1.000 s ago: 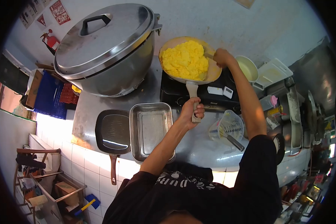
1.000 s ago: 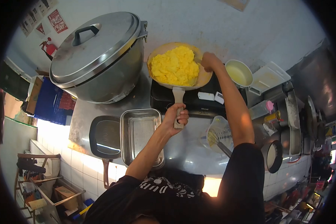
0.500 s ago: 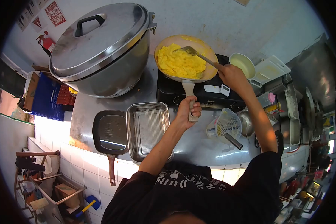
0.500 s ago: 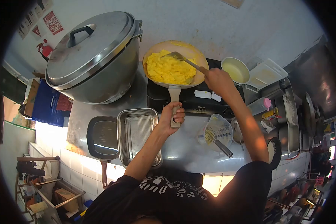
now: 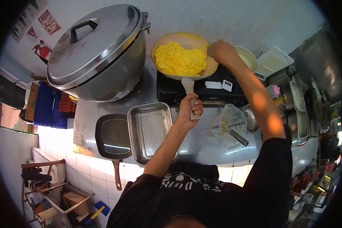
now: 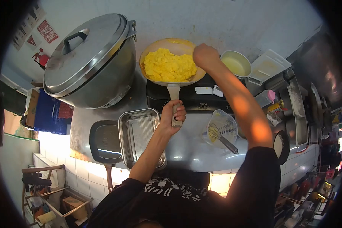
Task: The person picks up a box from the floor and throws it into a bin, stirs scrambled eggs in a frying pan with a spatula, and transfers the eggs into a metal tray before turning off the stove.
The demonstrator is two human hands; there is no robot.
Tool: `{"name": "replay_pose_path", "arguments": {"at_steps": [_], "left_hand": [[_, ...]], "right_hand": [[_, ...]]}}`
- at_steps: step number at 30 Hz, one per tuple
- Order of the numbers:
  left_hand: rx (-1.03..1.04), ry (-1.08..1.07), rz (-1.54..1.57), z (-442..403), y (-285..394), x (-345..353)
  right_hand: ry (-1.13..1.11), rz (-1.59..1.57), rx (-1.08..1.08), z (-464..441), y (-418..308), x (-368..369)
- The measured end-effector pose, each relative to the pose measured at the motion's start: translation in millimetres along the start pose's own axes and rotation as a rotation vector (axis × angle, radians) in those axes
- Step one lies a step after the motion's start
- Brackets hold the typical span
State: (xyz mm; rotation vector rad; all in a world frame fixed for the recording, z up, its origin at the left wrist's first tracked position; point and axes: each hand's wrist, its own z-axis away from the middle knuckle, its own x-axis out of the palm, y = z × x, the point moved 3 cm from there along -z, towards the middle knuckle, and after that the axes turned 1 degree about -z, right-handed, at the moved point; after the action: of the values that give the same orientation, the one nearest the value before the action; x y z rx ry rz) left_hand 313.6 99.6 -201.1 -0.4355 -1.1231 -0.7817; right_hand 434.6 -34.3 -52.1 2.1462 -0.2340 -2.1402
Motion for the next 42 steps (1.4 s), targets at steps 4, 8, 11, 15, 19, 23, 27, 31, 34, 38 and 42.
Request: {"name": "replay_pose_path", "arguments": {"at_steps": [4, 8, 11, 15, 19, 23, 27, 31, 34, 38, 42], "left_hand": [[0.030, 0.018, 0.019, 2.9, 1.0, 5.1], [0.005, 0.011, 0.020, 4.6, 0.2, 0.6], [-0.017, 0.011, 0.016, 4.6, 3.8, 1.4], [-0.047, 0.027, -0.052, 4.1, 5.1, 1.8], [-0.043, 0.050, -0.006, 4.6, 2.7, 2.4], [-0.014, 0.036, 0.012, 3.3, 2.8, 2.1], [-0.027, 0.038, 0.018, 5.1, 2.9, 3.1], [-0.019, 0.036, -0.002, 6.5, 3.8, 3.6], [-0.032, 0.055, -0.036, 6.2, 3.9, 2.8], [-0.034, 0.041, -0.058, 4.1, 5.2, 0.8], [-0.049, 0.044, -0.044, 3.4, 5.2, 1.7]], "right_hand": [[-0.130, -0.229, 0.222, -33.8, -28.1, 17.3], [0.068, -0.313, 0.213, -42.9, -47.1, 54.3], [0.083, -0.395, 0.195, -43.1, -54.0, 63.5], [0.240, -0.293, 0.045, -38.4, -66.0, 61.9], [0.240, -0.167, -0.065, -17.0, -56.6, 61.5], [0.228, -0.083, -0.028, 3.5, -19.7, 34.2], [0.308, 0.019, -0.039, -3.6, 13.3, 31.9], [0.247, -0.083, -0.039, -50.3, 36.8, 84.6], [0.159, -0.160, -0.173, -72.4, 26.5, 97.9], [0.107, -0.301, -0.401, -76.9, 32.7, 98.0], [0.091, -0.189, -0.476, -54.6, 33.4, 64.9]]}}
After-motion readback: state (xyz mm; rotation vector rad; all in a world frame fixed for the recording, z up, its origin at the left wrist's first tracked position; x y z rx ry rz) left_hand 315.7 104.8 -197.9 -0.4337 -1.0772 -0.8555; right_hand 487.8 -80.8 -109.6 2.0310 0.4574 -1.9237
